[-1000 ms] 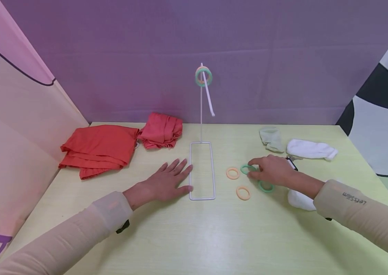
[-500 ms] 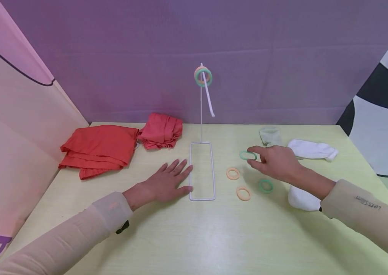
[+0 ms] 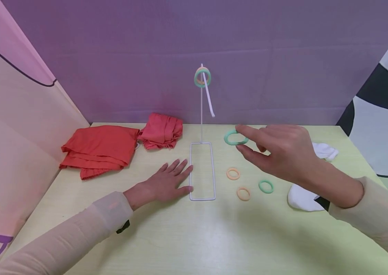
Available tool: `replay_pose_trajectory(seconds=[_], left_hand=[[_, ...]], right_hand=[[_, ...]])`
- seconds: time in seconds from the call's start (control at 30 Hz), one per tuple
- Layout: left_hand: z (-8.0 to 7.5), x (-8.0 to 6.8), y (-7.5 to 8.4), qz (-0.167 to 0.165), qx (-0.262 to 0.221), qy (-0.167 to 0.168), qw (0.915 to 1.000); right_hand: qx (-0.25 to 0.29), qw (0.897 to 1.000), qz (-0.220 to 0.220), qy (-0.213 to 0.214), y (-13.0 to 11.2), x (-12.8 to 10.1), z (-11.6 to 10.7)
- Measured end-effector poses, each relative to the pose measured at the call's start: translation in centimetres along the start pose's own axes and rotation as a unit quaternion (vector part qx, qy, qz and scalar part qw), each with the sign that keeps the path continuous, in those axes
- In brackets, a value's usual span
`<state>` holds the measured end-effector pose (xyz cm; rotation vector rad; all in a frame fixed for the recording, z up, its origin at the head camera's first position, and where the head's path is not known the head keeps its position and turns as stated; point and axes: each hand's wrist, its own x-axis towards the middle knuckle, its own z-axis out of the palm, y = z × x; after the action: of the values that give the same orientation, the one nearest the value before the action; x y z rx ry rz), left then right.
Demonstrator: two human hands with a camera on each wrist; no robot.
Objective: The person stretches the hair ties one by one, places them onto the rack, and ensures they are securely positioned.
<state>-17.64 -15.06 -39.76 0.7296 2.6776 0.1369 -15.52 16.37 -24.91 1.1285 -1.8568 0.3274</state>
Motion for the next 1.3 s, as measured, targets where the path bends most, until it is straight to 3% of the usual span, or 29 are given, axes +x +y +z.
replay_pose_trajectory(seconds=[0.23, 0.67, 1.03, 1.3], left_hand=[[-0.1, 0.0, 0.0, -0.001, 0.0, 0.002, 1.0], [0.1, 0.0, 0.0, 0.005, 0.0, 0.007, 1.0], [-0.2, -0.1, 0.2, 0.011, 0.0, 0.012, 0.9999], [-0.2, -0.2, 0.3, 0.009, 0.002, 0.009, 0.9999]], right_hand=[[-0.003, 0.997, -0.053, 0.062, -1.4, 3.5, -0.7], [-0.048, 0.996, -0.019, 0.073, 1.3, 5.5, 3.1], [-0.105, 0.994, 0.016, 0.035, 4.0, 6.7, 6.0], [-0.102, 0.993, 0.053, 0.021, 5.2, 7.2, 8.1]])
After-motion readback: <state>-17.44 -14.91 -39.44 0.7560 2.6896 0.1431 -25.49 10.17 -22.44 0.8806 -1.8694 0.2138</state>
